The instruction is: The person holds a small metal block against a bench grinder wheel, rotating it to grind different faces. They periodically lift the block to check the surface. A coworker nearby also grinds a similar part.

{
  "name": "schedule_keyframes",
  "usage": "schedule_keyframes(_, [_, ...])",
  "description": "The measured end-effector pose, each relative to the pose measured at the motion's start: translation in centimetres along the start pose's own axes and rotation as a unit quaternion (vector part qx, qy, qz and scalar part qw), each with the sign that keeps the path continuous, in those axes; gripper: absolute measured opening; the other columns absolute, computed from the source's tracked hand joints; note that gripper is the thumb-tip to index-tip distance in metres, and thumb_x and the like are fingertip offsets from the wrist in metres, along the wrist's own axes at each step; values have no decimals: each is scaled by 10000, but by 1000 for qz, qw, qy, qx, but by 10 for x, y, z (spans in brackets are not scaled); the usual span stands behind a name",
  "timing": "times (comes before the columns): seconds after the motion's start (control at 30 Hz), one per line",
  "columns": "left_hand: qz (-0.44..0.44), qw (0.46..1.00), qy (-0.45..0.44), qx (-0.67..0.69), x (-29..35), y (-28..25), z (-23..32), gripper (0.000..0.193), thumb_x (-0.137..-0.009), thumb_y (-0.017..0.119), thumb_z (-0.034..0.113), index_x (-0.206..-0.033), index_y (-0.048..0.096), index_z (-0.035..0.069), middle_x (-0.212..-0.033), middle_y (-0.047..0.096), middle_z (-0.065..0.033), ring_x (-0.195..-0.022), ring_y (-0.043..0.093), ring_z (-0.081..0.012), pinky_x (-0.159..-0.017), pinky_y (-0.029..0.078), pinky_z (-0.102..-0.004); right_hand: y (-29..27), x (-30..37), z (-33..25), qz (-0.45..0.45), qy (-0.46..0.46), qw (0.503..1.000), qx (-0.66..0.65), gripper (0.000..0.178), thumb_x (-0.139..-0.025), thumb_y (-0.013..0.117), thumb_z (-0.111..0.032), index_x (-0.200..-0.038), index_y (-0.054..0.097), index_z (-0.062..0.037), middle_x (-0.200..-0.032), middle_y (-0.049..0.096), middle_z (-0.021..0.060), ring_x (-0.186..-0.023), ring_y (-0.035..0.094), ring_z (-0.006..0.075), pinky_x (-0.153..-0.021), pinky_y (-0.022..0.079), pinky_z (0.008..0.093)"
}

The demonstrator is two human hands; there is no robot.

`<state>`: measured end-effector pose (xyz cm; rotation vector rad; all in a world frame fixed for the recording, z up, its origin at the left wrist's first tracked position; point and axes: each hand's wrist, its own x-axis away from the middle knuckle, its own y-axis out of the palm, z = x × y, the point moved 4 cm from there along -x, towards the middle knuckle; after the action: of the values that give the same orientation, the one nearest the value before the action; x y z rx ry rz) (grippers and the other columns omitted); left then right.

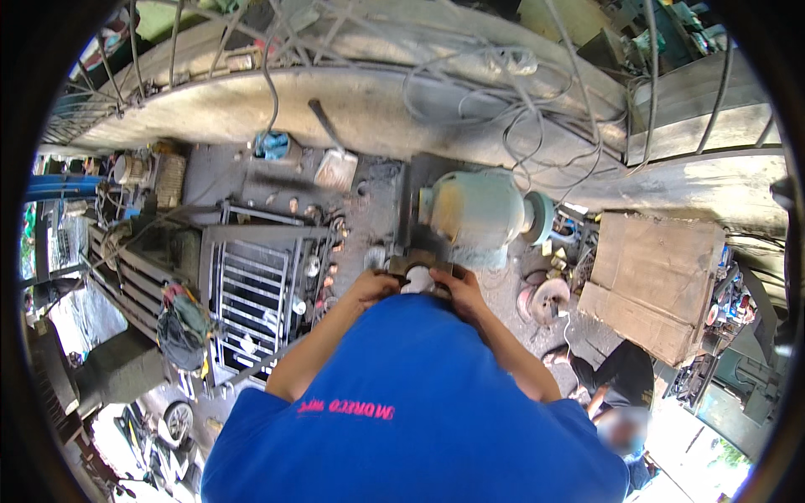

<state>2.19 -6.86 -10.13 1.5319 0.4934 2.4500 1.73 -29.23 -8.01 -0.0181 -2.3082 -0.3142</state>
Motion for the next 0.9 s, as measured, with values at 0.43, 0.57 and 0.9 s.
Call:
schedule_keyframes(0.43, [-62, 975, 212, 2, 43, 20, 17, 912, -580, 853, -117, -1374, 425, 16, -1320, 562, -103, -1220, 555, -206, -996, 520, -372, 7, 45, -46, -107, -212, 967, 96, 853, -564, 938, -94, -1290, 496, -23, -1212, 579, 93, -1167, 544, 205, -1040, 407, 342])
schedule_keyframes(0.57, [-90, 975, 199, 27, 49, 28, 22, 942, -553, 827, -159, -1369, 408, 53, -1360, 517, -109, -1208, 556, -228, -965, 545, -393, 4, 49, -50, -84, -231, 962, 118, 896, -509, 953, -89, -1268, 479, -43, -1190, 578, 81, -1152, 548, 199, -1029, 417, 341])
schedule_keyframes(0.9, [-68, 980, 185, -2, 45, 28, 27, 980, -515, 847, -147, -1376, 419, 44, -1384, 513, -116, -1214, 569, -245, -977, 537, -411, 2, 44, -53, -91, -230, 963, 111, 903, -488, 938, -45, -1269, 485, -36, -1185, 585, 86, -1145, 557, 205, -1035, 421, 345])
